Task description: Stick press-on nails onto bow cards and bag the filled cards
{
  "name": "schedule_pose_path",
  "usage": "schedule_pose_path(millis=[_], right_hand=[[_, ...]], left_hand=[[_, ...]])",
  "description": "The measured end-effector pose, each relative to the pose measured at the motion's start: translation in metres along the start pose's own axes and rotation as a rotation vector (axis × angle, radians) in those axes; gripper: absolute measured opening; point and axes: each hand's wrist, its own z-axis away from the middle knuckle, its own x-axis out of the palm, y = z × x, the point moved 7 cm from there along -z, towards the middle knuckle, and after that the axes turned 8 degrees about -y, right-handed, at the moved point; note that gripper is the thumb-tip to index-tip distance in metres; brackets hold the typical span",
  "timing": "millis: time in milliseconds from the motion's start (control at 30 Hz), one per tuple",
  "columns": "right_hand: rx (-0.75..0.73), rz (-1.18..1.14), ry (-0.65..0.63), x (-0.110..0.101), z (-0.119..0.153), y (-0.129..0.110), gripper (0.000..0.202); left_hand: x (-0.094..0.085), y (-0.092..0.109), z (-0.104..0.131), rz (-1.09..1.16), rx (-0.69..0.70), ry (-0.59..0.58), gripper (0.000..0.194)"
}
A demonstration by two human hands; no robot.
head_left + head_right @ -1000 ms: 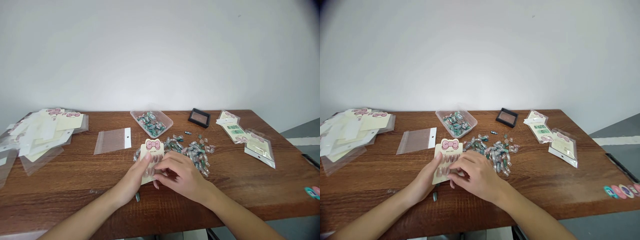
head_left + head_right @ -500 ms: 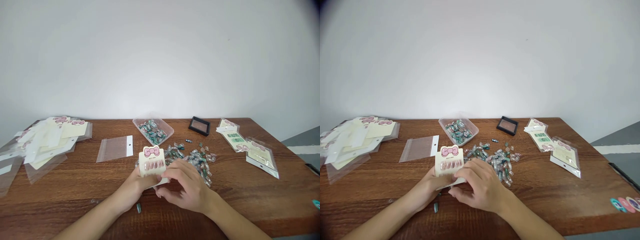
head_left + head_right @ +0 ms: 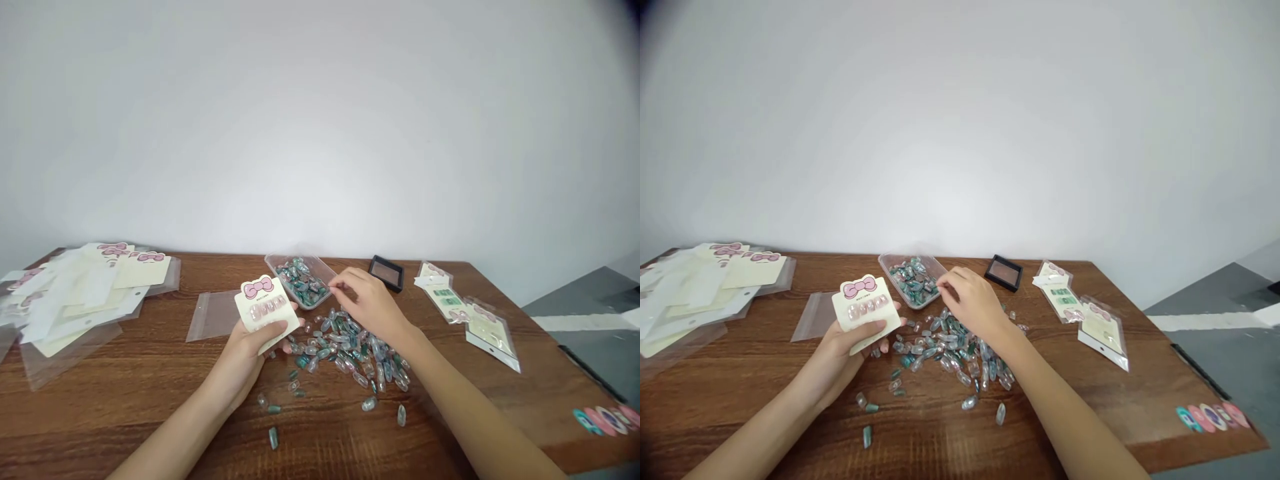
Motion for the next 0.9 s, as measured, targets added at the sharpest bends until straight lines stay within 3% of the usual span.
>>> schedule_pose_path(millis=[167,300,400,600,900], right_hand=[[-0.108,0.186,-0.243,0.019,-0.063,-0.011,0.015],[-0.081,0.328,-0.403,0.043,-0.093,-0.013,0.019],[-0.040,0.401,-0.489,0.057,-0.100,-0.012,0.034],[0.014,0.442,-0.556,0.070,-0.102,-0.009,0.035],[0.022,0.247,-0.496,0.056,-0.097,-0.007,0.033]], left_hand=[[-0.010,0.012,-0.005,0.040,0.059,0.055,0.039],[-0.013,0.018,-0.008,0.057,0.063,0.019,0.036],[-0.016,0.021,-0.009,0.077,0.063,0.009,0.040],[-0.021,0.020,-0.012,0.110,0.066,0.018,0.047],[-0.024,0.023,-0.015,0.118,0.095,0.045,0.032]])
